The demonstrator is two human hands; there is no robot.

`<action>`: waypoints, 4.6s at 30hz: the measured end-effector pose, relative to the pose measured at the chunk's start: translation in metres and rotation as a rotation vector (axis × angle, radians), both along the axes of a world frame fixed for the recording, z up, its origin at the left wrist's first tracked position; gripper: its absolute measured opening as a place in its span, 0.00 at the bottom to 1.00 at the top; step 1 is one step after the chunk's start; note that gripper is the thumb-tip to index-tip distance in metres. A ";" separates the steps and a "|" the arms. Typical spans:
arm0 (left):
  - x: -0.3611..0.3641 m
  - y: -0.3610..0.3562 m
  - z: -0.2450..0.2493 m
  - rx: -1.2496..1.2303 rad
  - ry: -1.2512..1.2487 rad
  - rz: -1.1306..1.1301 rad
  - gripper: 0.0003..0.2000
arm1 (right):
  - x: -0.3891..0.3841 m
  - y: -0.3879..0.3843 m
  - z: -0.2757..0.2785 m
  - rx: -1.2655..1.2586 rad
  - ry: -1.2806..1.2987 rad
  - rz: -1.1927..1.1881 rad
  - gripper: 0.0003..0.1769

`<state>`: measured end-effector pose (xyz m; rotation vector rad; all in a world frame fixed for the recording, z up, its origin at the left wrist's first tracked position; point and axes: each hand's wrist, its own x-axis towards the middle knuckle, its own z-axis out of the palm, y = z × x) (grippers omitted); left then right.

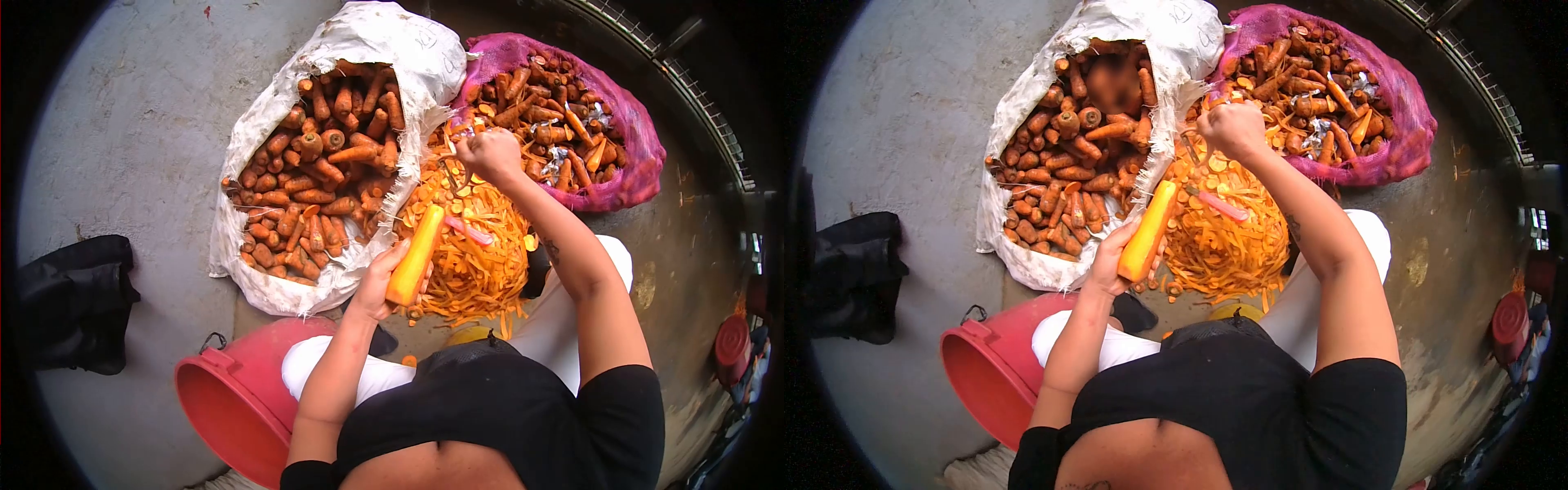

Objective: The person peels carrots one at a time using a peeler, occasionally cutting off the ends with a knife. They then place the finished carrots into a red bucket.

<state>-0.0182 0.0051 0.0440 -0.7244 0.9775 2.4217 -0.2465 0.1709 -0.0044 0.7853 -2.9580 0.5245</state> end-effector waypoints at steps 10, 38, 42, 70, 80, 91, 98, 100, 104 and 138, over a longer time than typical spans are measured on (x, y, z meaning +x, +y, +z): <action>-0.003 -0.008 -0.040 -0.033 -0.166 0.268 0.17 | 0.068 -0.036 0.038 -0.514 -0.093 0.496 0.20; 0.007 -0.009 -0.006 -0.022 0.085 0.087 0.20 | 0.007 -0.012 -0.018 -0.063 -0.204 -0.034 0.24; 0.004 -0.013 -0.025 0.059 -0.062 0.191 0.19 | 0.031 -0.031 0.013 -0.311 -0.451 0.073 0.21; 0.009 -0.008 0.002 0.099 -0.054 0.046 0.20 | 0.007 -0.012 -0.016 0.063 -0.074 0.008 0.27; -0.003 -0.005 -0.032 -0.009 -0.116 0.331 0.19 | 0.071 -0.048 0.031 -0.487 -0.176 0.519 0.22; -0.010 0.000 -0.034 0.033 -0.127 0.339 0.16 | 0.093 -0.044 0.030 -0.485 -0.051 0.624 0.21; 0.002 0.004 -0.017 -0.039 -0.048 0.137 0.18 | 0.033 -0.029 0.003 -0.190 -0.099 0.260 0.26; 0.006 0.003 -0.012 0.013 -0.020 0.096 0.18 | 0.004 -0.017 -0.004 0.162 0.066 0.173 0.27; 0.004 -0.010 -0.010 -0.004 0.077 0.014 0.20 | -0.004 -0.012 -0.017 0.024 -0.056 -0.037 0.25; 0.008 -0.008 0.003 0.048 0.109 -0.019 0.20 | -0.010 -0.005 -0.014 0.004 0.006 -0.048 0.27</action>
